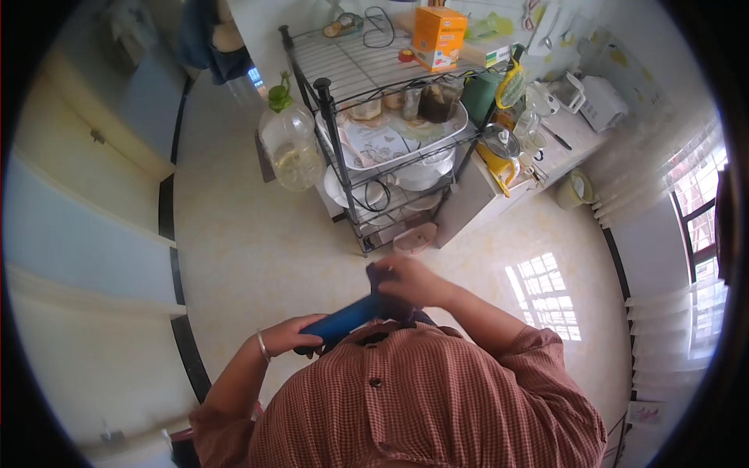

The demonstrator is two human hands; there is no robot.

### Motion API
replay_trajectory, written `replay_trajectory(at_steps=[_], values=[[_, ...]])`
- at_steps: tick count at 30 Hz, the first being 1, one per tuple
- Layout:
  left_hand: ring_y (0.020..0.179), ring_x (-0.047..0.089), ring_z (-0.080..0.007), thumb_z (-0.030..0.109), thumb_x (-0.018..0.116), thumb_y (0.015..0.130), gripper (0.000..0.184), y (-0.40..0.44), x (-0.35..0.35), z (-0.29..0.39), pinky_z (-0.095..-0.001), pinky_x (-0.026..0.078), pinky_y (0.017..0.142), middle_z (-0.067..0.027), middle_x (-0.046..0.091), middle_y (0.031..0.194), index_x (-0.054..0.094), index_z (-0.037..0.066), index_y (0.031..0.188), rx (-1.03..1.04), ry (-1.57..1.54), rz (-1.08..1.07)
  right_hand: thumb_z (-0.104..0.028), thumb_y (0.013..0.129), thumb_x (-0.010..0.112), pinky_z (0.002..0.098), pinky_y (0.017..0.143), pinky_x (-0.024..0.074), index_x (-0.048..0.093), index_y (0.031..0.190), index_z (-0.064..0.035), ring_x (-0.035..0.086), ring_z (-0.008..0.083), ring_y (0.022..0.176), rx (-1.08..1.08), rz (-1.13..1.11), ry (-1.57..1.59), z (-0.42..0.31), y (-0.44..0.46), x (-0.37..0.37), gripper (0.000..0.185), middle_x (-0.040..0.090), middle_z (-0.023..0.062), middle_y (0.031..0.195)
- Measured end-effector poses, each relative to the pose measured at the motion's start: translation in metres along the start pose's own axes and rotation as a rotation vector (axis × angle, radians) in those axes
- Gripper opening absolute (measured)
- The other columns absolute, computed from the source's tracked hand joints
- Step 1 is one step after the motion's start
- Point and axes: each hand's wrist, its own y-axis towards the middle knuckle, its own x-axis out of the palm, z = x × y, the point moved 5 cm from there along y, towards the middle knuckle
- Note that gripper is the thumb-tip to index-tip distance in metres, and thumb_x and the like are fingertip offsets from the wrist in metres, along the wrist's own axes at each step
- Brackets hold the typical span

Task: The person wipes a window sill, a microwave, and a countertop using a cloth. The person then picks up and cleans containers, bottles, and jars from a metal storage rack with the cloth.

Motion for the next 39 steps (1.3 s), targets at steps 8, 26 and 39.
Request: replay_trajectory(at_steps=[8, 26, 39], values=[[0.088, 0.062, -0.0155, 0.004, 0.059, 0.088, 0.066, 0.034, 0.05, 0.045, -0.0294, 0.053, 0.074, -0.0132, 0.058, 0.115, 0.025, 0.002, 0.144, 0.388, -0.177, 0.253, -0.01, 0.076, 0.07, 0.037, 0.077, 0.049, 0.062, 0.103, -0.0054, 0.058, 0.0305, 0.091, -0.549, 0.407, -0.373, -0.074, -0.022, 0.017, 0.029, 0.056, 0.0116, 0.099], [0.086, 0.065, -0.0207, 0.005, 0.059, 0.083, 0.065, 0.014, 0.05, 0.06, -0.0312, 0.052, 0.077, -0.0161, 0.059, 0.117, 0.032, 0.0, 0.142, 0.45, 0.281, 0.569, -0.006, 0.081, 0.063, 0.0301, 0.066, 0.0459, 0.061, 0.091, -0.0071, 0.056, 0.0178, 0.076, -0.531, 0.592, -0.081, -0.081, -0.023, -0.011, 0.011, 0.057, 0.0069, 0.092], [0.08, 0.065, -0.0211, 0.006, 0.057, 0.087, 0.065, 0.005, 0.053, 0.064, -0.0337, 0.056, 0.066, -0.0213, 0.053, 0.127, 0.028, 0.006, 0.144, 0.478, -0.428, 0.297, -0.03, 0.1, 0.044, 0.0419, 0.093, 0.0498, 0.051, 0.119, -0.0039, 0.063, 0.0262, 0.098, -0.111, 0.454, 1.456, 0.012, -0.004, -0.067, 0.034, 0.063, 0.013, 0.108]])
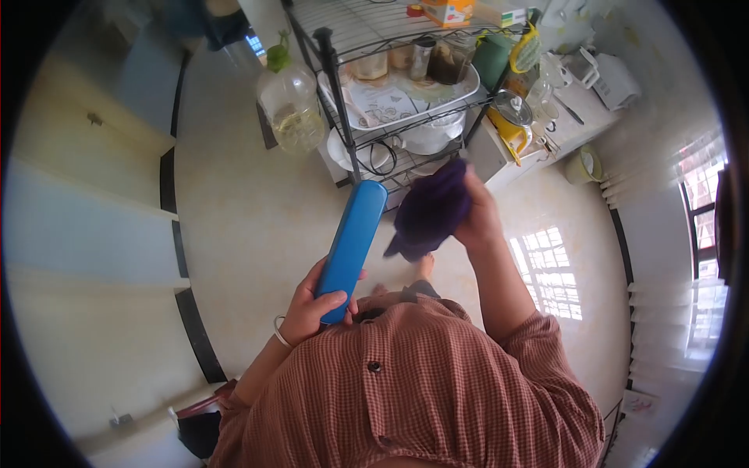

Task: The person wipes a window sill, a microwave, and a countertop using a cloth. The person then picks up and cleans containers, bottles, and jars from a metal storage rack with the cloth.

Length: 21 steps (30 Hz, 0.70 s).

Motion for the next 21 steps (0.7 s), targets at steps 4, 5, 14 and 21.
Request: replay_trajectory(at_steps=[4, 5, 14, 21], values=[[0.075, 0.064, -0.022, 0.008, 0.058, 0.088, 0.063, 0.001, 0.005, -0.014, -0.0333, 0.054, 0.058, -0.0224, 0.054, 0.121, 0.029, 0.01, 0.143, -0.072, -0.162, -0.022, -0.038, 0.099, 0.042, 0.041, 0.101, 0.041, 0.048, 0.128, -0.0061, 0.052, 0.0245, 0.116, -0.22, -0.135, -0.142, -0.005, -0.019, 0.045, 0.044, 0.052, 0.0113, 0.126], [0.074, 0.064, -0.0218, 0.009, 0.059, 0.088, 0.062, 0.005, 0.008, -0.017, -0.0328, 0.054, 0.056, -0.0216, 0.055, 0.118, 0.03, 0.01, 0.143, -0.088, -0.174, -0.03, -0.032, 0.098, 0.046, 0.0366, 0.099, 0.0399, 0.049, 0.125, -0.0071, 0.05, 0.0206, 0.113, -0.191, -0.126, -0.206, 0.022, -0.021, 0.048, 0.037, 0.052, 0.0084, 0.122], [0.08, 0.06, -0.0202, 0.038, 0.05, 0.097, 0.05, 0.022, -0.002, 0.003, -0.029, 0.05, 0.054, -0.0084, 0.055, 0.101, 0.034, 0.01, 0.135, 0.073, -0.249, 0.068, -0.004, 0.09, 0.056, 0.0296, 0.094, 0.0373, 0.055, 0.103, -0.0064, 0.048, 0.0184, 0.103, -0.303, -0.273, -0.856, 0.082, -0.044, 0.062, 0.013, 0.048, 0.0067, 0.104], [0.062, 0.057, -0.0146, 0.055, 0.027, 0.099, 0.058, 0.025, -0.012, -0.02, -0.0216, 0.042, 0.047, -0.0087, 0.057, 0.094, 0.041, 0.008, 0.13, 0.218, 0.152, 0.185, -0.006, 0.083, 0.066, 0.0365, 0.089, 0.0451, 0.06, 0.11, -0.0027, 0.054, 0.0314, 0.1, -0.398, -0.438, -1.333, 0.081, -0.05, 0.088, 0.028, 0.051, 0.0151, 0.106]])
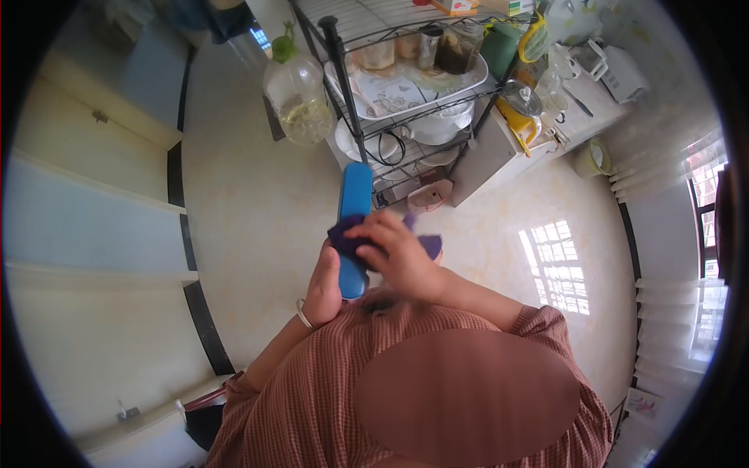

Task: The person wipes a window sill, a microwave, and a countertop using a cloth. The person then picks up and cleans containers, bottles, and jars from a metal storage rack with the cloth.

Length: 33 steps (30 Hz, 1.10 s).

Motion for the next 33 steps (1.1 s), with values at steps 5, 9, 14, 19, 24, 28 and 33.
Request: replay_trajectory(at_steps=[5, 9, 14, 19, 24, 28, 33], values=[[0.063, 0.057, -0.0128, 0.051, 0.03, 0.1, 0.062, -0.016, 0.008, -0.006, -0.0257, 0.049, 0.057, -0.0074, 0.058, 0.091, 0.035, 0.003, 0.138, -0.039, 0.078, -0.05, -0.003, 0.079, 0.064, 0.0412, 0.082, 0.0477, 0.061, 0.098, -0.0042, 0.057, 0.0352, 0.092, -0.138, 0.19, -0.329, 0.028, 0.009, -0.028, 0.019, 0.057, 0.0147, 0.093], [0.068, 0.058, -0.0134, 0.047, 0.03, 0.101, 0.06, -0.007, 0.012, 0.004, -0.0272, 0.05, 0.061, -0.0085, 0.058, 0.099, 0.037, 0.0, 0.136, 0.011, 0.051, -0.051, -0.003, 0.075, 0.064, 0.0398, 0.077, 0.0477, 0.062, 0.094, -0.0041, 0.058, 0.0327, 0.088, -0.19, 0.253, -0.369, 0.017, 0.012, -0.032, 0.019, 0.059, 0.012, 0.093], [0.065, 0.059, -0.0155, 0.045, 0.027, 0.102, 0.057, 0.003, 0.01, 0.015, -0.028, 0.05, 0.061, -0.0087, 0.059, 0.097, 0.04, 0.0, 0.135, 0.002, 0.006, -0.01, -0.005, 0.076, 0.064, 0.0395, 0.075, 0.048, 0.061, 0.092, -0.0058, 0.057, 0.0311, 0.087, -0.261, 0.09, -0.222, -0.009, -0.013, -0.002, 0.017, 0.056, 0.0119, 0.088], [0.063, 0.058, -0.0162, 0.044, 0.027, 0.102, 0.057, -0.004, 0.021, 0.011, -0.0288, 0.049, 0.059, -0.008, 0.057, 0.096, 0.039, 0.0, 0.136, -0.09, 0.003, -0.113, -0.002, 0.072, 0.066, 0.0396, 0.071, 0.0486, 0.062, 0.092, -0.0054, 0.058, 0.0308, 0.083, -0.175, 0.265, -0.399, 0.008, 0.009, -0.045, 0.021, 0.057, 0.0125, 0.088], [0.067, 0.058, -0.0176, 0.042, 0.03, 0.102, 0.053, 0.004, 0.021, 0.002, -0.0325, 0.05, 0.06, -0.0068, 0.056, 0.1, 0.038, 0.003, 0.137, -0.089, -0.131, -0.037, -0.007, 0.078, 0.064, 0.039, 0.075, 0.0488, 0.061, 0.091, -0.0051, 0.058, 0.0299, 0.083, -0.243, 0.149, -0.306, -0.007, -0.009, -0.023, 0.014, 0.057, 0.0121, 0.088], [0.065, 0.058, -0.0186, 0.042, 0.03, 0.101, 0.053, -0.005, 0.03, 0.001, -0.032, 0.05, 0.059, -0.007, 0.056, 0.099, 0.038, 0.004, 0.137, -0.135, -0.125, -0.121, -0.005, 0.077, 0.064, 0.0411, 0.073, 0.0481, 0.062, 0.093, -0.0048, 0.057, 0.0341, 0.084, -0.034, 0.368, -0.337, 0.028, 0.018, -0.069, 0.017, 0.057, 0.0147, 0.089], [0.066, 0.059, -0.0177, 0.042, 0.03, 0.101, 0.053, 0.009, 0.033, -0.004, -0.0306, 0.051, 0.061, -0.0085, 0.059, 0.095, 0.042, 0.002, 0.135, -0.134, -0.323, 0.281, -0.008, 0.077, 0.066, 0.0405, 0.075, 0.0496, 0.062, 0.097, -0.0079, 0.058, 0.0293, 0.085, -0.268, 0.021, -0.254, -0.011, -0.025, -0.014, 0.02, 0.057, 0.0102, 0.087]])
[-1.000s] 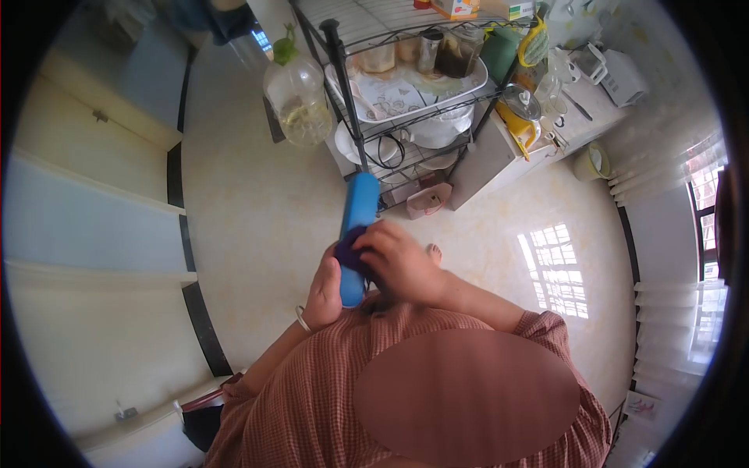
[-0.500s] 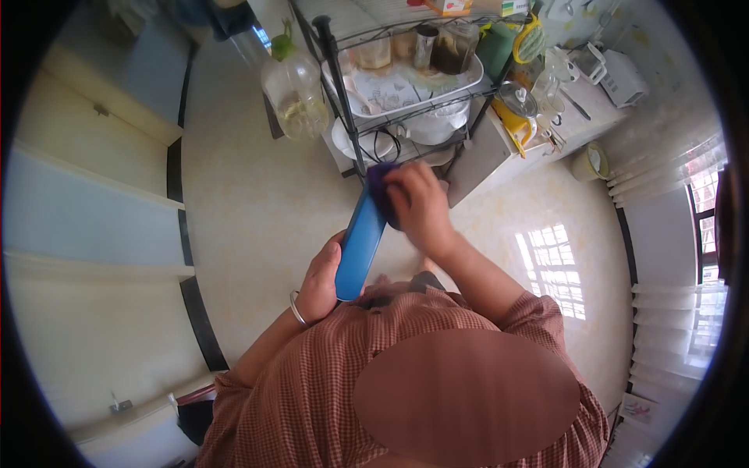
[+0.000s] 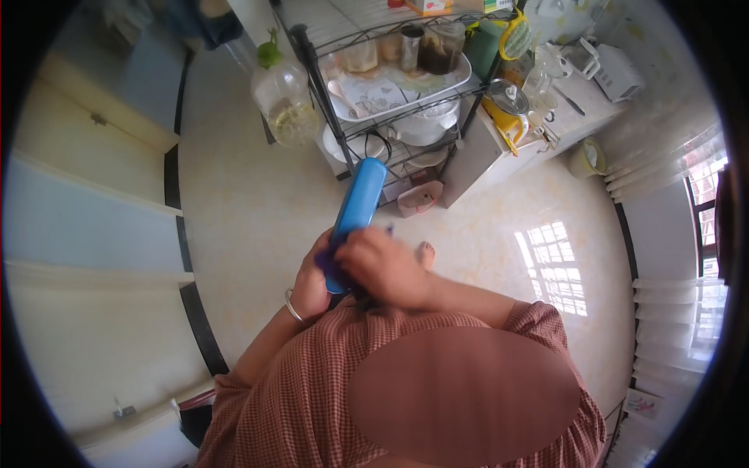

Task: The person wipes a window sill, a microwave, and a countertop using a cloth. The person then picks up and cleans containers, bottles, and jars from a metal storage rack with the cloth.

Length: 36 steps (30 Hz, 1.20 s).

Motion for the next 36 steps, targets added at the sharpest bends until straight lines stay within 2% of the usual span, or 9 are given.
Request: replay_trajectory(at_steps=[4, 6, 9, 12, 14, 16, 20, 24, 36], values=[[0.064, 0.058, -0.0189, 0.043, 0.029, 0.101, 0.054, -0.022, 0.001, 0.011, -0.031, 0.049, 0.059, -0.0091, 0.058, 0.099, 0.041, 0.004, 0.136, -0.092, 0.281, -0.435, -0.011, 0.087, 0.06, 0.0309, 0.069, 0.0508, 0.06, 0.096, -0.005, 0.061, 0.0237, 0.079, 0.314, 0.464, -0.266, 0.109, 0.016, -0.058, 0.011, 0.059, 0.0095, 0.086], [0.063, 0.057, -0.0194, 0.046, 0.029, 0.101, 0.055, -0.03, 0.005, 0.009, -0.0311, 0.048, 0.057, -0.009, 0.058, 0.099, 0.041, 0.005, 0.136, -0.165, 0.117, -0.511, -0.016, 0.095, 0.054, 0.0285, 0.068, 0.0504, 0.058, 0.102, -0.0054, 0.061, 0.0161, 0.078, 0.921, 0.537, 0.854, 0.158, -0.012, -0.054, 0.013, 0.06, 0.0055, 0.087], [0.066, 0.06, -0.0203, 0.041, 0.038, 0.1, 0.045, -0.027, 0.0, 0.011, -0.0324, 0.049, 0.056, -0.0079, 0.058, 0.097, 0.044, 0.006, 0.129, -0.146, 0.061, -0.483, -0.019, 0.098, 0.05, 0.0271, 0.067, 0.0496, 0.055, 0.11, -0.0073, 0.06, 0.0113, 0.077, 0.871, 0.781, 1.223, 0.143, -0.034, -0.039, 0.017, 0.06, 0.0022, 0.088], [0.073, 0.062, -0.0185, 0.032, 0.045, 0.1, 0.036, -0.022, -0.001, 0.003, -0.0312, 0.05, 0.063, -0.0066, 0.058, 0.097, 0.046, 0.006, 0.124, -0.157, 0.24, -0.389, -0.011, 0.094, 0.054, 0.0283, 0.075, 0.0474, 0.054, 0.108, -0.0081, 0.057, 0.016, 0.084, 0.655, 0.713, 0.94, 0.104, -0.038, -0.026, 0.014, 0.057, 0.0044, 0.092], [0.081, 0.061, -0.016, 0.028, 0.047, 0.099, 0.033, -0.018, -0.006, 0.002, -0.0292, 0.05, 0.07, -0.0056, 0.059, 0.099, 0.047, 0.005, 0.123, -0.082, 0.285, -0.292, -0.006, 0.089, 0.058, 0.0337, 0.084, 0.0453, 0.055, 0.102, -0.0061, 0.055, 0.0228, 0.091, 0.245, 0.285, 0.305, 0.046, -0.023, -0.013, 0.013, 0.055, 0.0086, 0.096], [0.089, 0.06, -0.0132, 0.026, 0.049, 0.099, 0.033, -0.003, -0.013, 0.011, -0.0269, 0.049, 0.078, -0.0046, 0.06, 0.102, 0.047, 0.004, 0.123, 0.139, 0.229, -0.194, -0.005, 0.086, 0.06, 0.0359, 0.087, 0.0436, 0.058, 0.099, -0.0038, 0.054, 0.0283, 0.094, 0.201, -0.016, 0.511, 0.023, -0.025, 0.011, 0.013, 0.055, 0.0118, 0.097], [0.094, 0.055, -0.0111, 0.027, 0.046, 0.098, 0.035, -0.002, -0.005, 0.102, -0.0286, 0.045, 0.086, -0.0008, 0.059, 0.107, 0.05, 0.004, 0.124, 0.396, 0.198, 0.023, -0.005, 0.087, 0.06, 0.0346, 0.086, 0.0444, 0.059, 0.102, -0.0034, 0.055, 0.029, 0.095, 0.353, -0.056, 0.447, 0.051, -0.044, 0.016, 0.015, 0.056, 0.0122, 0.098], [0.095, 0.057, -0.0139, 0.025, 0.047, 0.097, 0.032, 0.038, 0.032, 0.217, -0.0288, 0.045, 0.083, -0.0029, 0.06, 0.107, 0.052, 0.005, 0.122, 0.534, 0.079, -0.148, -0.006, 0.088, 0.06, 0.0348, 0.086, 0.0451, 0.06, 0.103, -0.0037, 0.056, 0.0295, 0.096, 0.488, -0.05, 0.311, 0.052, -0.059, 0.0, 0.016, 0.056, 0.0129, 0.099], [0.069, 0.054, -0.0171, 0.027, 0.059, 0.093, 0.019, 0.257, 0.127, 0.29, -0.0291, 0.043, 0.057, -0.0047, 0.059, 0.08, 0.058, 0.008, 0.094, 0.271, 0.549, -0.022, -0.008, 0.088, 0.061, 0.0342, 0.087, 0.0454, 0.061, 0.104, -0.004, 0.056, 0.0297, 0.097, 0.545, -0.013, 0.271, 0.092, -0.075, -0.038, 0.017, 0.057, 0.0137, 0.1]])
